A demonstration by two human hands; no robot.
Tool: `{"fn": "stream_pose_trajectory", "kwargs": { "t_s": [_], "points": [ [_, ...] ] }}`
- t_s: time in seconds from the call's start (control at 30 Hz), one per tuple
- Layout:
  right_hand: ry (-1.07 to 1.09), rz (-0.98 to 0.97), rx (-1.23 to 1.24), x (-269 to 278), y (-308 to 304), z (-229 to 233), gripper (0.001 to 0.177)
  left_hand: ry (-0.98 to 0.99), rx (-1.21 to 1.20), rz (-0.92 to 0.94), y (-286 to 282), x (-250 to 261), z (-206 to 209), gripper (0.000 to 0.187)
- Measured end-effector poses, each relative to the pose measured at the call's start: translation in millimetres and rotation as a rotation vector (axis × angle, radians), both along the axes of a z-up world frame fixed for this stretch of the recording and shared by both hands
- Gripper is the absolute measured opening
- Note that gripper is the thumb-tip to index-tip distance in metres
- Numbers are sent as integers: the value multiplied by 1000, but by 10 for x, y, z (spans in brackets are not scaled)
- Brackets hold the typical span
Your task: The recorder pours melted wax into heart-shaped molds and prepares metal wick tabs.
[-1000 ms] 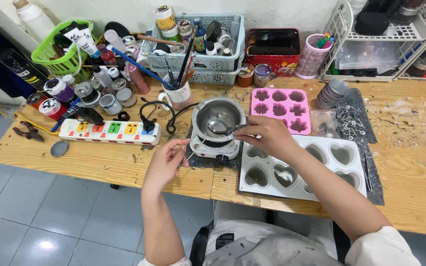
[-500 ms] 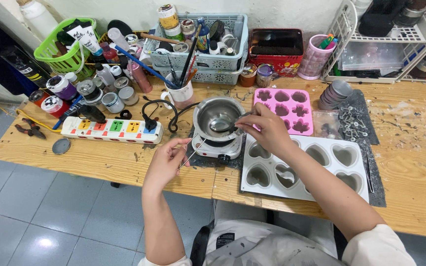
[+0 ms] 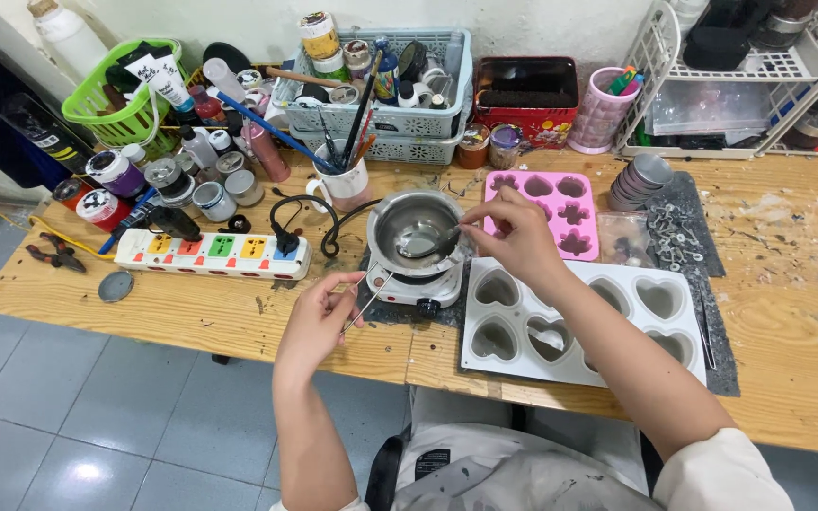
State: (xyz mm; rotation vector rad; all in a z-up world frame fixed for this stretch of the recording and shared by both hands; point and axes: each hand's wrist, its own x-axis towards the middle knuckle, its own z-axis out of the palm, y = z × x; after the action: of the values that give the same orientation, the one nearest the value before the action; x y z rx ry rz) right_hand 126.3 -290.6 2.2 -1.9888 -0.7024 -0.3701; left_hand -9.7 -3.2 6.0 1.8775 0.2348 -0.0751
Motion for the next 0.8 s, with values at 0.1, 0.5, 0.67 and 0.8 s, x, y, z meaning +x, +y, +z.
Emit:
{"fn": "stream_pose_trajectory", "kwargs": {
  "t_s": [0.1, 0.5, 0.67, 0.8],
  "points": [
    [4, 23, 38, -18, -180, 70, 14, 3, -42, 23, -53, -69, -14, 33],
    [409, -220, 424, -651, -1475, 130, 16, -17, -135, 117, -346, -184, -127, 38],
    [347, -352, 507, -1003, -2007, -73, 15, -279, 224, 353, -573, -414, 32, 40],
    [305, -592, 378, -1266, -2335, -299, 17, -709, 616, 540, -859, -613, -80, 32]
  ]
}}
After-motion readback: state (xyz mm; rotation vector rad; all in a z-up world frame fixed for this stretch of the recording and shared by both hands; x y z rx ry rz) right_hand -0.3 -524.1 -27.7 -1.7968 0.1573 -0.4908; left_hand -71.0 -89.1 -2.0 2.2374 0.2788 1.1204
